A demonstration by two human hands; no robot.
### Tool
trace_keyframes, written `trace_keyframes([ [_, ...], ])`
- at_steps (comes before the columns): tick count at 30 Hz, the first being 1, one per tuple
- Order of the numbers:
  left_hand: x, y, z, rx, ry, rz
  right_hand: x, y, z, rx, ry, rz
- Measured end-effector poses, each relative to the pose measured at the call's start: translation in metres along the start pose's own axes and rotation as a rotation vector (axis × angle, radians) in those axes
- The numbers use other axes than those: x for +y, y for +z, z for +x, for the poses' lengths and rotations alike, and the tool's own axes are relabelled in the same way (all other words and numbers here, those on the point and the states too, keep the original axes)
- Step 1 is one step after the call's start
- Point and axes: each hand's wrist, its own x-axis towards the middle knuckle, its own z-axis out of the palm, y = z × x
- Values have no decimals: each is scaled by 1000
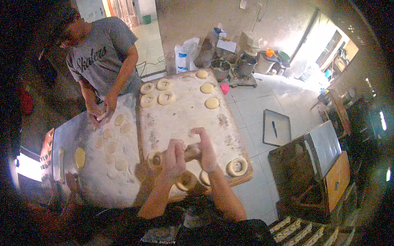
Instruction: The person shapes small dough balls into rings by hand and places them on a wooden tray. They repeatedly pick up dough, form rings, and arrange them in rows while another person works nearby.
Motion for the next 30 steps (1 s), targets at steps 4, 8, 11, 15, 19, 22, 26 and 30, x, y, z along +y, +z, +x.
trace_keyframes([
  [4, 28, 42, 20, -128, 71, 231, -21, -40, -1, -79, -161, -35],
  [8, 38, 74, 34, -246, -3, 23, -38, -76, 2, 39, -183, -554],
  [11, 39, 92, 43, -222, -58, 8, -48, -104, 4, -315, -293, 134],
  [15, 43, 113, 47, -341, 25, 125, -60, -123, 8, -76, -309, -445],
  [19, 43, 125, 60, -291, -94, -19, -87, -128, -5, -106, -337, 101],
  [22, 48, 132, 60, -384, -121, 10, -96, -130, -11, 3, -104, -277],
  [26, 53, 148, 70, -357, -191, -172, -91, -141, 5, 146, 53, -396],
  [30, 43, 154, 90, -409, -235, 498, -84, -159, 23, 409, 161, -1063],
])
